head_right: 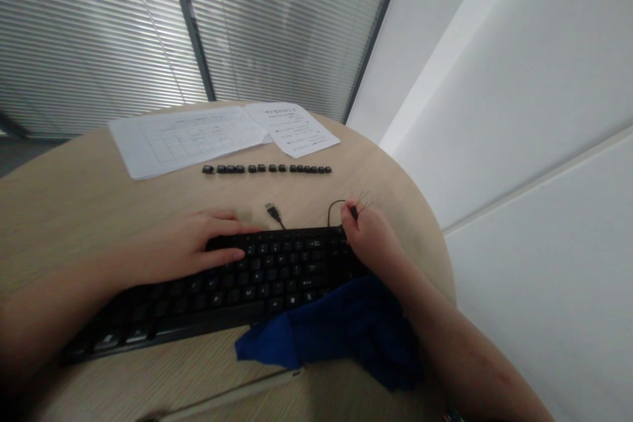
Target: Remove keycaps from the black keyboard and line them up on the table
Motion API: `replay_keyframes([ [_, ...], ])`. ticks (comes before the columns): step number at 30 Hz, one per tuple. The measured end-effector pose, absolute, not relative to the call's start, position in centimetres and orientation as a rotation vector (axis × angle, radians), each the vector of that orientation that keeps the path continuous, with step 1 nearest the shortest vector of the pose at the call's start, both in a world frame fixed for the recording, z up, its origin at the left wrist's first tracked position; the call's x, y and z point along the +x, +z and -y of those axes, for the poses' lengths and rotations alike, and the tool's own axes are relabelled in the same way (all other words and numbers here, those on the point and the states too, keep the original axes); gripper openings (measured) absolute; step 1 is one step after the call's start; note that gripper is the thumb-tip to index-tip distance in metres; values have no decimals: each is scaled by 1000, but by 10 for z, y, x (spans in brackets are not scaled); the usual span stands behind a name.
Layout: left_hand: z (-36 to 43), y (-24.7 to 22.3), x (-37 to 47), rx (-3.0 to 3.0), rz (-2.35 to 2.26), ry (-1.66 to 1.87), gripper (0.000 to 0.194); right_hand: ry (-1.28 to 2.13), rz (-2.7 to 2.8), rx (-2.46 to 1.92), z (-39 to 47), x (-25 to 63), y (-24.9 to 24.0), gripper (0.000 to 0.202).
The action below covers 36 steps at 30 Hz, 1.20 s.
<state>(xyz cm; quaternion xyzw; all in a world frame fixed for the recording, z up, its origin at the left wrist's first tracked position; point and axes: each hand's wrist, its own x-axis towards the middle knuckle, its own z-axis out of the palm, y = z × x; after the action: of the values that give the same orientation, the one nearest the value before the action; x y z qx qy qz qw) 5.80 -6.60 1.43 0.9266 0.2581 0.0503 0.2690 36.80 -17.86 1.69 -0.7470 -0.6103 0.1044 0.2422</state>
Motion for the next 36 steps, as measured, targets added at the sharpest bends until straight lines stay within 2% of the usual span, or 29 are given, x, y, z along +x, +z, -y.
replay_keyframes([
  [6, 67, 16, 58, 2498, -714, 121, 44, 268, 1722, -2056, 177, 365, 16, 28],
  [12, 66, 15, 57, 2504, -707, 106, 44, 75, 1853, -2029, 181, 364, 13, 22],
  [19, 67, 17, 59, 2492, -719, 118, 44, 317, 1642, -1958, 181, 370, 12, 28],
  [28, 68, 17, 59, 2499, -733, 106, 43, 298, 1514, -1845, 180, 374, 0, 30],
  [36, 67, 16, 59, 2489, -713, 136, 43, 388, 1215, -1679, 181, 379, 16, 29],
])
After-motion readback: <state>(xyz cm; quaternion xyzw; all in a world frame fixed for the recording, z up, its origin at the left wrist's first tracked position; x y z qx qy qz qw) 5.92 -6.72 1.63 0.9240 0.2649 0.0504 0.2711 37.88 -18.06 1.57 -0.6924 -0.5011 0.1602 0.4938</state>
